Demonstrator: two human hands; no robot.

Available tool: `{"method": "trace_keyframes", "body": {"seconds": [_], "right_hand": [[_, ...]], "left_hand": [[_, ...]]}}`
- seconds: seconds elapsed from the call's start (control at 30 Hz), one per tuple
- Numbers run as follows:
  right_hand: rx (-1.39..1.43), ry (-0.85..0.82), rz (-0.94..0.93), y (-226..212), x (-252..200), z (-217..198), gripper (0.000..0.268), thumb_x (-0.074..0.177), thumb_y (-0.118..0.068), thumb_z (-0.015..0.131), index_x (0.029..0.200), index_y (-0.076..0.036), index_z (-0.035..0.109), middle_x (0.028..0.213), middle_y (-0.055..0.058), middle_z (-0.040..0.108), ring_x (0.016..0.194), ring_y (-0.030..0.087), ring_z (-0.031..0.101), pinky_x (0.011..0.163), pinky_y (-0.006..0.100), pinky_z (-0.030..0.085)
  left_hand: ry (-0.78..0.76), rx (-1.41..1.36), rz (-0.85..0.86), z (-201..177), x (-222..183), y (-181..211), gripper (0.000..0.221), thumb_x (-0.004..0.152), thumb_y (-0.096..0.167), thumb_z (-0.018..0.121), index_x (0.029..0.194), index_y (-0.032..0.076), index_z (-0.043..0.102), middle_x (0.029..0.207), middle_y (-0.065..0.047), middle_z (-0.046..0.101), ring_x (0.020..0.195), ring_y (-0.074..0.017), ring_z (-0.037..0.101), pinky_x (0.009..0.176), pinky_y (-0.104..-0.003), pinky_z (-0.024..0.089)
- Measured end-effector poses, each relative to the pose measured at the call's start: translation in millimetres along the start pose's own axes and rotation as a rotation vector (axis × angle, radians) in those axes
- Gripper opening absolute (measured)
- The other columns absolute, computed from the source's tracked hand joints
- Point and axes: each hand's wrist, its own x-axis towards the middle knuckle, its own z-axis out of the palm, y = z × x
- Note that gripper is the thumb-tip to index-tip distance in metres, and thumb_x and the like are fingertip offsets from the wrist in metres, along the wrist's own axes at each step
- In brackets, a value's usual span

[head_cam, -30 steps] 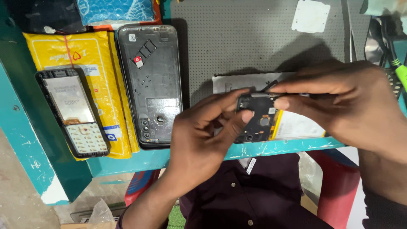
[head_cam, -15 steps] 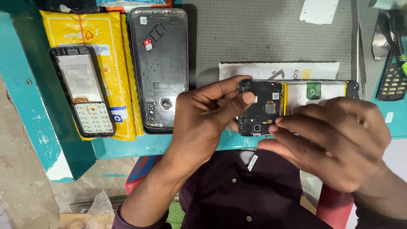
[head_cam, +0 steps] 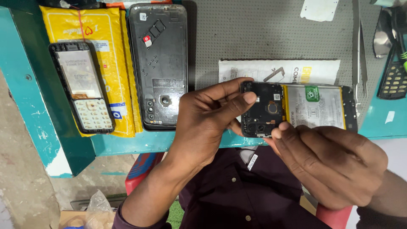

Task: The person holds and operates a smartphone, then places it on the table. They pick up a small black component and install it into the internal chassis of a disassembled phone. Finally, they use a screwdriver to secure the component with screws.

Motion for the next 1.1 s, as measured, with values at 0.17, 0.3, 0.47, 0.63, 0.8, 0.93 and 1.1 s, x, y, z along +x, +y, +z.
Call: {"method": "trace_keyframes", "body": {"seconds": [0.17, 0.3, 0.47, 0.63, 0.8, 0.93, 1.1], "right_hand": [[0.006, -0.034, -0.002, 2, -1, 4, 0.018, 0.083, -0.013, 0.081, 0.101, -0.007, 0.084, 0.102, -0.002, 0.077, 0.088, 0.012, 0.068, 0.076, 0.024, 0.050], [-0.003, -0.037, 0.031, 1, -2, 6, 0.020, 0.082, -0.011, 0.080, 0.102, -0.008, 0.084, 0.103, -0.001, 0.077, 0.088, 0.012, 0.068, 0.076, 0.024, 0.050], [0.019, -0.025, 0.002, 1, -4, 10, 0.018, 0.085, -0.012, 0.082, 0.102, -0.009, 0.084, 0.102, -0.003, 0.076, 0.088, 0.013, 0.068, 0.076, 0.025, 0.052], [0.034, -0.020, -0.024, 0, -7, 18, 0.017, 0.086, -0.013, 0.081, 0.102, -0.008, 0.084, 0.101, -0.002, 0.077, 0.089, 0.013, 0.068, 0.077, 0.027, 0.055], [0.029, -0.016, -0.052, -1, -15, 25, 0.019, 0.085, -0.013, 0.081, 0.103, -0.011, 0.084, 0.102, -0.004, 0.077, 0.090, 0.012, 0.069, 0.078, 0.027, 0.057], [0.072, 0.017, -0.015, 0, -21, 32, 0.014, 0.087, -0.021, 0.083, 0.099, -0.014, 0.084, 0.102, -0.005, 0.076, 0.094, 0.013, 0.069, 0.084, 0.031, 0.052], [0.310, -0.057, 0.227, 16, -17, 38, 0.037, 0.082, -0.044, 0.088, 0.101, -0.014, 0.077, 0.127, 0.003, 0.062, 0.116, 0.029, 0.063, 0.095, 0.045, 0.046]], "left_hand": [[-0.018, 0.064, 0.029, 0, -2, 1, 0.039, 0.095, 0.011, 0.073, 0.130, -0.006, 0.069, 0.093, -0.008, 0.077, 0.075, -0.0077, 0.070, 0.059, -0.022, 0.058], [-0.111, 0.080, 0.042, -2, -10, 4, 0.043, 0.099, 0.009, 0.073, 0.139, -0.005, 0.065, 0.098, -0.005, 0.071, 0.083, -0.0054, 0.067, 0.070, -0.022, 0.059], [-0.100, 0.078, 0.047, -4, -18, 4, 0.046, 0.097, -0.002, 0.070, 0.142, -0.004, 0.062, 0.104, -0.005, 0.075, 0.084, -0.0039, 0.064, 0.073, -0.021, 0.056], [-0.067, 0.135, 0.119, -5, -18, -5, 0.045, 0.098, -0.006, 0.070, 0.142, -0.004, 0.063, 0.105, -0.007, 0.074, 0.083, -0.0044, 0.063, 0.073, -0.022, 0.056], [-0.034, 0.162, 0.084, -4, -18, -5, 0.045, 0.096, -0.003, 0.069, 0.140, -0.003, 0.062, 0.110, -0.006, 0.076, 0.086, -0.0040, 0.066, 0.073, -0.021, 0.059], [-0.032, 0.274, 0.122, -4, -19, -2, 0.045, 0.098, -0.001, 0.069, 0.142, -0.002, 0.062, 0.106, -0.005, 0.072, 0.086, -0.0048, 0.065, 0.072, -0.021, 0.057], [-0.008, 0.456, 0.247, -1, -22, 2, 0.044, 0.099, 0.002, 0.070, 0.142, -0.003, 0.060, 0.103, -0.005, 0.070, 0.088, -0.0055, 0.062, 0.074, -0.022, 0.053]]}}
